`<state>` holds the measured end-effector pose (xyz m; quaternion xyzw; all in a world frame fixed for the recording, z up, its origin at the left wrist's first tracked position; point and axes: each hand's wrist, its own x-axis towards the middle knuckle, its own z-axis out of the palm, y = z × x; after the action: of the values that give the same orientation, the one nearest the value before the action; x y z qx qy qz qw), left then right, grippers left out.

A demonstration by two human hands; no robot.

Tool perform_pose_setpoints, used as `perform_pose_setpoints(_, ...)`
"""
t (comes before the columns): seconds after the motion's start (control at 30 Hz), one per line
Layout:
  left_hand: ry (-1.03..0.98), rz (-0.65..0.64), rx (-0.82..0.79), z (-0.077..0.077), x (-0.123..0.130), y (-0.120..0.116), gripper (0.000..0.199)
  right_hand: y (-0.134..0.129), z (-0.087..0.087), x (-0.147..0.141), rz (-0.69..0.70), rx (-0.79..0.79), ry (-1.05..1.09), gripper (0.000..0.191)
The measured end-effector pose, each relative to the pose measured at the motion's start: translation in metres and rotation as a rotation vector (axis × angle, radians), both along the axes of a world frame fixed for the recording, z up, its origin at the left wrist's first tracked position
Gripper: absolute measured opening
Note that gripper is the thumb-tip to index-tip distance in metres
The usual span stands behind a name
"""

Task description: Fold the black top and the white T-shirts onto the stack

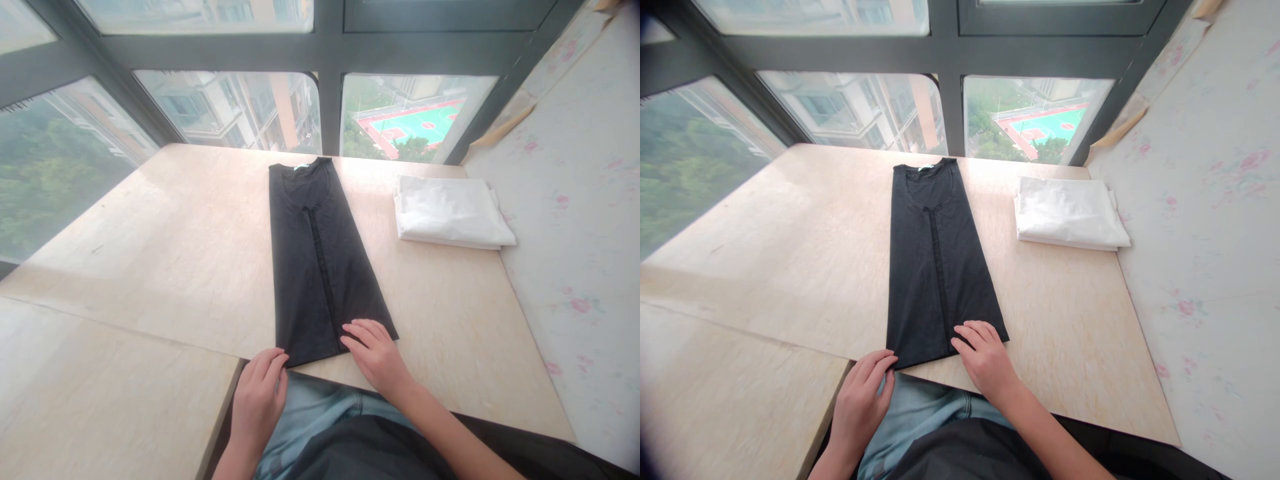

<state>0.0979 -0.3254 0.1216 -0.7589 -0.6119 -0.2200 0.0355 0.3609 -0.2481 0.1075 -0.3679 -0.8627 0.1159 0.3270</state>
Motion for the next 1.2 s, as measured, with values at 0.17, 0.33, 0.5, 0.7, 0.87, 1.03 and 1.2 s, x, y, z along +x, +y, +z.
perform_pose_setpoints(0.17, -0.011, -0.01, -0.025, 0.002, -0.005, -0.002, 0.021, 0.002, 0.003, 0.02, 0.085, -0.049, -0.059, 0.032)
perform_pose_setpoints(0.33, 0.0, -0.069, -0.051, 0.012, -0.002, 0.005, 0.024, 0.011, 0.005, 0.048, 0.042, -0.079, -0.188, 0.041)
perform_pose_setpoints(0.5, 0.227, -0.124, -0.157, 0.005, 0.019, 0.016, 0.067, 0.012, 0.0, 0.058, 0.094, -0.118, -0.377, 0.055)
perform_pose_setpoints(0.7, 0.215, -0.115, -0.118, -0.008, 0.024, -0.005, 0.055, -0.013, 0.005, 0.07, 0.168, -0.128, -0.41, 0.066)
perform_pose_setpoints(0.87, 0.137, -0.152, -0.02, 0.002, 0.022, -0.021, 0.052, -0.041, 0.005, 0.079, 0.174, -0.106, -0.39, 0.062)
perform_pose_setpoints(1.03, 0.029, -0.148, 0.055, -0.002, 0.026, -0.027, 0.055, -0.058, -0.006, 0.078, 0.066, -0.006, -0.337, 0.048)
perform_pose_setpoints(1.2, -0.128, -0.3, 0.089, -0.006, 0.012, -0.04, 0.045, -0.062, -0.006, 0.082, 0.068, -0.017, -0.126, 0.043)
